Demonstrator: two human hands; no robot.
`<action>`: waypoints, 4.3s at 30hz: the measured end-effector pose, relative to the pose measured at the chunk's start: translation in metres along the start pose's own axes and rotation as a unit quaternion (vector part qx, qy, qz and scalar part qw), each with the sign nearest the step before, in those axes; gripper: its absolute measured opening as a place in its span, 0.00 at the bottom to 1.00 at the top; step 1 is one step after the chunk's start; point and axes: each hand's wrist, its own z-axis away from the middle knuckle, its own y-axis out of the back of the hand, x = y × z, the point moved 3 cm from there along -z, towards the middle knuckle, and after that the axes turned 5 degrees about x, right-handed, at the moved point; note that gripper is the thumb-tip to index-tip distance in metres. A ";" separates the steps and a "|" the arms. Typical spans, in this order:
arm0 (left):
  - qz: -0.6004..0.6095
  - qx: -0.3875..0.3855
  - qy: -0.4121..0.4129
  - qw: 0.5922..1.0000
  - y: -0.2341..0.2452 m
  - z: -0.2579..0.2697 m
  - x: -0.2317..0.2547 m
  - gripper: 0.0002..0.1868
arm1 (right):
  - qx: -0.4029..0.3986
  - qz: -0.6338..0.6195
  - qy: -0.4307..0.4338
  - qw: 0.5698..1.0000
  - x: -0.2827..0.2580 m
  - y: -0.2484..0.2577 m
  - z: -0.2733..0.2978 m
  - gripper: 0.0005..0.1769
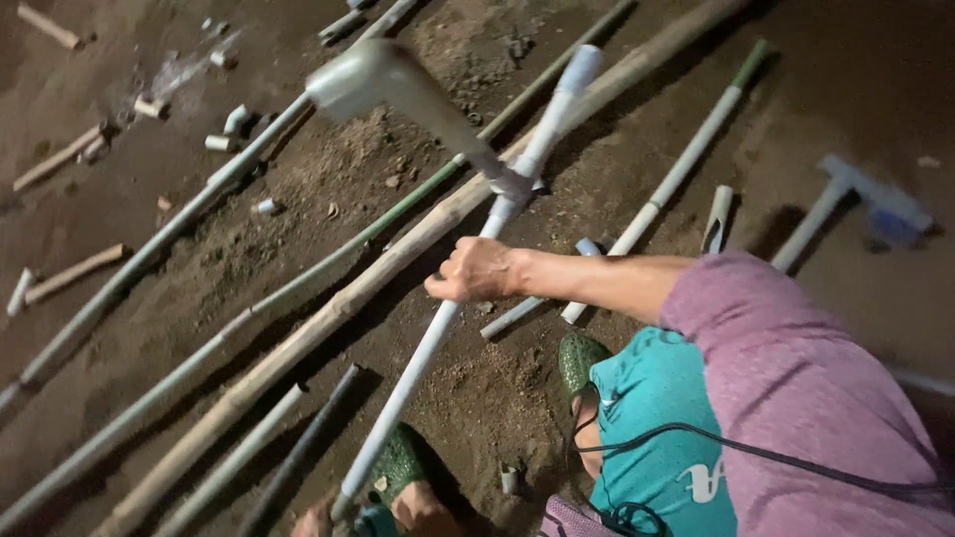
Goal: The person sits on the ground and assembles PVC pipes by hand. They connect a pipe elbow to a straight pipe, then insert a long pipe into the elbow. The person continues to connect various pipe segments and fittings together.
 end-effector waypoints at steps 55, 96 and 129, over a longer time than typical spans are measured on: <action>0.063 -0.108 -0.044 0.991 -0.112 -0.074 -0.010 0.16 | -0.430 -0.164 -0.459 0.760 0.067 0.014 0.021 0.19; 0.530 -0.114 -0.005 0.840 -0.047 -0.248 0.241 0.23 | -0.245 -0.433 -0.345 0.796 0.008 0.004 -0.009 0.18; 0.480 -0.063 0.033 0.874 -0.087 -0.258 0.163 0.20 | -0.016 -0.071 0.119 0.990 -0.011 0.027 -0.155 0.40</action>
